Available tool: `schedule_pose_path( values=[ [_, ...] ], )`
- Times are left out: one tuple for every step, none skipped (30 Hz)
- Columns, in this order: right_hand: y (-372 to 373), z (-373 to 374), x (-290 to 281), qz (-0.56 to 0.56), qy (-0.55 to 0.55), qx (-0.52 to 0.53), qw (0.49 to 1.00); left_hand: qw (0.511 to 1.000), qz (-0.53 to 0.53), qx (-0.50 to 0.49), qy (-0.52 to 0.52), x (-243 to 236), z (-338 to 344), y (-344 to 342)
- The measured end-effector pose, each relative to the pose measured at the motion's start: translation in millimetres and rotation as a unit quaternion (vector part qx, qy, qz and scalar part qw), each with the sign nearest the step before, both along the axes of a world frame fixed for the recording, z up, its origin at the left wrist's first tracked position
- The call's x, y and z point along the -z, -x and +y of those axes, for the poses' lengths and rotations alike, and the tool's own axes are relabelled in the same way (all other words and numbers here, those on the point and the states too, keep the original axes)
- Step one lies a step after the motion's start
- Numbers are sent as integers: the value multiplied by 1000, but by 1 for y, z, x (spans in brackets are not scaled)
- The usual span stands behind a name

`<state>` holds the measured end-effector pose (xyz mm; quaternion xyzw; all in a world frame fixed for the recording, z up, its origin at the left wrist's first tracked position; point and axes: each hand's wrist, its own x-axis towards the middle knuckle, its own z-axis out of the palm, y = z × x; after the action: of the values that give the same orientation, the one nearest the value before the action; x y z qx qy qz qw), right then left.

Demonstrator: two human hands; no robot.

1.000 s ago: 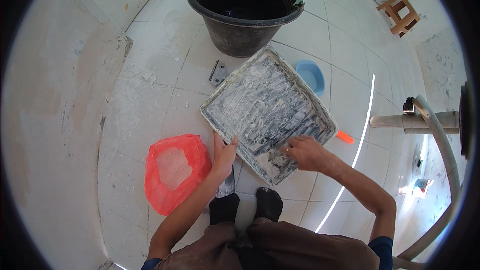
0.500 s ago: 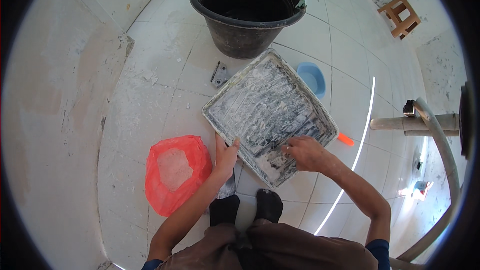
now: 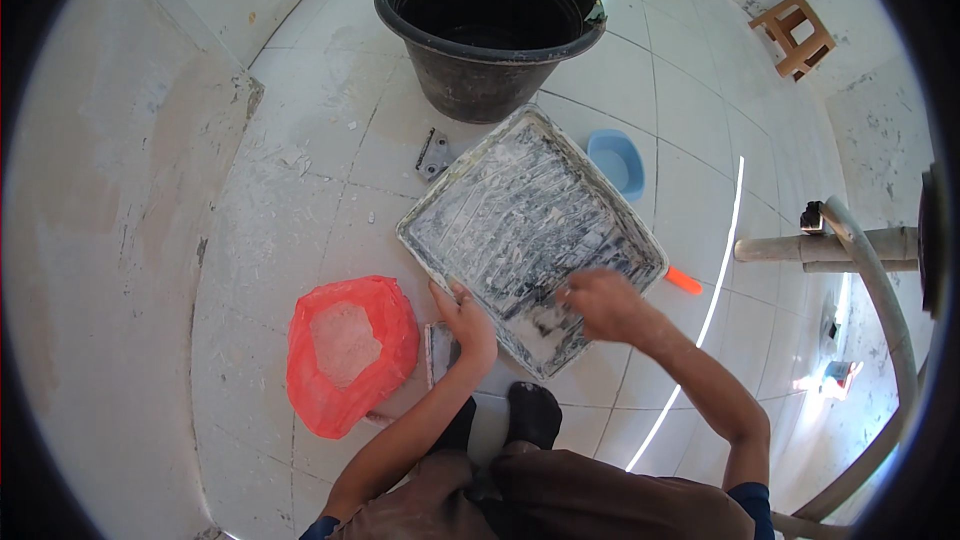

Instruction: Apply plaster or filler to a wall using a spatula and trowel.

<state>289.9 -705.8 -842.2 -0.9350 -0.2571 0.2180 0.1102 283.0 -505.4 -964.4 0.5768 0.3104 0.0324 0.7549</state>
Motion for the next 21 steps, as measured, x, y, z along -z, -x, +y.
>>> schedule_pose_path(
  values=[
    [3,2,0,-2,0,0,1000,1000,-2,0,0,5,-3,1],
    [7,4,-3,-24,-6,-9,1000,1000,0,-13,-24,10,-5,2],
    [8,5,-3,-43,-13,-19,999,998,4,-26,-49,16,-5,4],
    [5,4,-11,-41,-15,-20,999,998,6,-27,-51,16,-4,4],
    [-3,3,-23,-34,1,11,999,998,0,-36,-47,17,-3,3],
    [-6,-3,-31,-28,24,46,998,998,-9,-41,-37,14,-7,1],
    [-4,-5,-23,-28,27,49,998,999,-8,-37,-33,10,-9,2],
    [-1,-7,-7,-20,5,31,999,999,8,-36,-10,6,-10,3],
    [-1,-5,0,-13,-20,9,1000,999,24,-39,11,3,-8,3],
    [3,-6,2,-13,-19,10,1000,999,23,-38,11,4,-9,2],
    [6,-5,1,-23,-19,-4,1000,999,2,-39,1,4,-9,2],
    [7,-3,3,-29,-24,-19,999,999,-17,-42,-12,8,-6,4],
    [4,-2,-6,-27,-28,-22,999,999,-14,-45,-17,8,-3,5],
    [-2,-4,-23,-37,-13,4,999,998,1,-51,-26,8,-2,4],
    [-5,-10,-33,-48,9,35,998,998,15,-54,-29,8,-5,3],
    [-3,-12,-26,-48,10,35,998,998,16,-53,-28,6,-6,4],
    [2,-15,-11,-27,3,27,999,999,11,-41,-30,5,-5,6],
    [5,-15,-4,-8,-4,18,1000,999,6,-30,-31,4,-6,5],
    [10,-14,-1,-9,-2,18,1000,999,5,-30,-29,4,-7,4],
    [15,-10,1,-19,-3,12,1000,999,-4,-30,-32,4,-8,2],
    [19,-5,1,-25,-8,6,1000,999,-9,-32,-38,4,-6,3]
  ],
)
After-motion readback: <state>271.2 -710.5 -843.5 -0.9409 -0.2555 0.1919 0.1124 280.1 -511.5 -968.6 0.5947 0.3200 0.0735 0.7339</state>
